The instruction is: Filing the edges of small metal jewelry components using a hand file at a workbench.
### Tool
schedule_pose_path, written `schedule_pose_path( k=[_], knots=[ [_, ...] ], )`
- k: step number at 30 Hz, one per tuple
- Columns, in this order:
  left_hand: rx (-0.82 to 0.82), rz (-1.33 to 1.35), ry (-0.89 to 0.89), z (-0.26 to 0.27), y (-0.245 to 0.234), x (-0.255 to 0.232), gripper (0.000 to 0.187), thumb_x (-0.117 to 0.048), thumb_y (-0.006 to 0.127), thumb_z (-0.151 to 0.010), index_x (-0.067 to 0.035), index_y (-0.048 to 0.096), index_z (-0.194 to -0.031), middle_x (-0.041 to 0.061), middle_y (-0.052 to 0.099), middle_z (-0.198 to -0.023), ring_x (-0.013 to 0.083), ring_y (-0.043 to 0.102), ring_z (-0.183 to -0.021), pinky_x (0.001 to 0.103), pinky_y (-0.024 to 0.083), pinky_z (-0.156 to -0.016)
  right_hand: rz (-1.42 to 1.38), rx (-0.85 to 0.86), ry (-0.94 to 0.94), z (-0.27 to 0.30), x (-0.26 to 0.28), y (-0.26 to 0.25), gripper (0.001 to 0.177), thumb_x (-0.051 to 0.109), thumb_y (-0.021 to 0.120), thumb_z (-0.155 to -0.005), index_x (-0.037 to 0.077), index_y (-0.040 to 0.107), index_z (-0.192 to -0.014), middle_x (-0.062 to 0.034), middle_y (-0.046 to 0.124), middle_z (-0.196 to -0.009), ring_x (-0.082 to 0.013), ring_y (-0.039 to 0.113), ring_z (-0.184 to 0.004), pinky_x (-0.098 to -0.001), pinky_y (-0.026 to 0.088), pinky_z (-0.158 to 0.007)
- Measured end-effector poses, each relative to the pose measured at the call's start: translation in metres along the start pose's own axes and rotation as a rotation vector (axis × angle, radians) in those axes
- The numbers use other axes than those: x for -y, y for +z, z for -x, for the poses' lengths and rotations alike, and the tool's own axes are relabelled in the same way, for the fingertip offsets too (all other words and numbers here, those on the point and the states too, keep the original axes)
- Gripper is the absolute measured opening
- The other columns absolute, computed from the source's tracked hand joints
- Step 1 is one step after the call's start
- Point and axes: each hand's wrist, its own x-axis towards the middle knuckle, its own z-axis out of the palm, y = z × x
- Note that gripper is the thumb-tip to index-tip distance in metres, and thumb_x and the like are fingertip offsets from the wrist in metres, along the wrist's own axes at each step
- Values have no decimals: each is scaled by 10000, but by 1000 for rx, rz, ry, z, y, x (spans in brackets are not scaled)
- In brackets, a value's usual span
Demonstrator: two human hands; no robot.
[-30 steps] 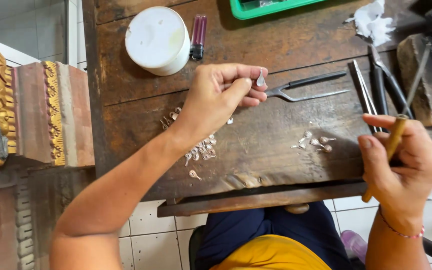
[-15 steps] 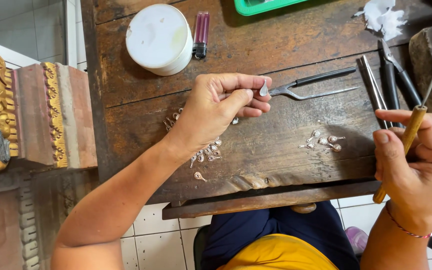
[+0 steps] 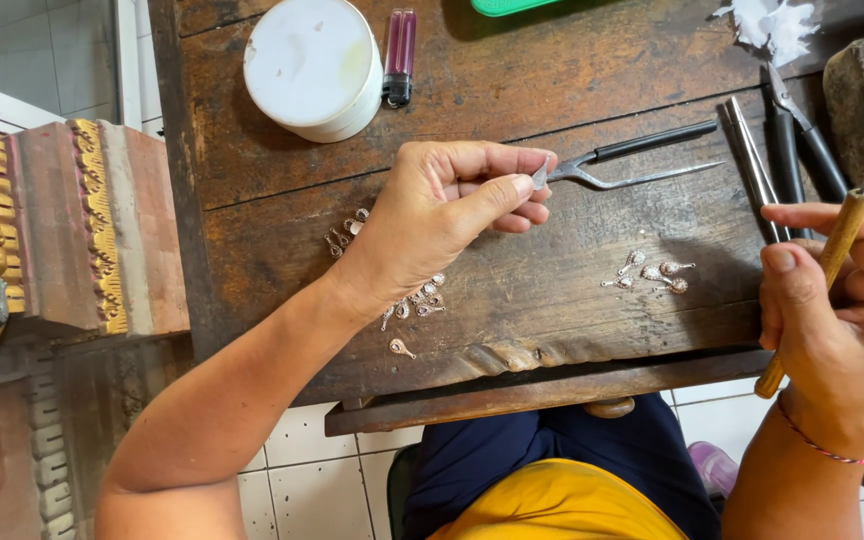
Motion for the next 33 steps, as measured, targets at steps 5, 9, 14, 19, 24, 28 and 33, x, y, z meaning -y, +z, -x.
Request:
schedule_pose_path(
  k=[5, 9, 14, 19, 24, 28, 33],
  knots=[
    [0, -12, 1, -1, -1, 2, 297, -78, 592, -947, 59, 716, -1179, 190, 775, -1105, 201, 779, -895, 250, 669, -755, 15, 31, -8, -2, 6, 1, 231, 103, 494, -1169, -77, 482, -1312, -52, 388, -642, -83, 327, -433, -169, 250, -435],
    [-4, 0, 12, -2, -2, 6, 280, -86, 605, -946, 51, 724, -1160, 187, 767, -1160, 203, 779, -889, 252, 668, -747, 17, 24, 6, -2, 5, 0, 257, 139, 512, -1170, -59, 499, -1333, -38, 417, -691, -71, 341, -444, -166, 275, -431],
    [-23, -45, 3, -2, -1, 4, 295, -121, 707, -909, 29, 734, -1162, 144, 788, -1050, 159, 773, -840, 215, 650, -741, 6, 42, -3, -5, 5, -1, 231, 112, 495, -1164, -74, 489, -1302, -46, 376, -617, -88, 326, -426, -175, 253, -428],
    [-24, -162, 32, -3, -4, 5, 239, -95, 720, -925, -23, 755, -1150, 96, 790, -839, 75, 732, -745, 171, 621, -719, -2, 62, -38, -9, 17, 2, 225, 60, 504, -1173, -131, 500, -1292, -71, 396, -614, -103, 338, -418, -190, 248, -428],
    [-121, -334, 362, 10, 8, -8, 183, 26, 735, -912, -20, 698, -1085, 34, 700, -890, 25, 638, -760, 137, 577, -689, 32, 72, -88, -7, 22, -2, 119, -18, 557, -1208, -107, 565, -1286, -63, 422, -631, -93, 395, -456, -194, 301, -424],
    [-197, -552, 445, 64, 39, -34, 83, 24, 727, -939, -42, 684, -962, 21, 712, -864, 41, 641, -740, 154, 546, -634, 16, 94, -169, -1, 6, -7, 208, 43, 507, -1266, -138, 534, -1366, -82, 416, -704, -138, 439, -475, -240, 291, -430],
    [-331, -705, 600, 128, 67, 0, 120, 86, 636, -979, -13, 643, -913, 76, 611, -793, 103, 512, -585, 221, 416, -479, -49, -30, -383, 6, -61, -21, 618, 235, 483, -1300, -53, 409, -759, -158, 387, -588, -257, 458, -492, -332, 242, -495]
  ],
)
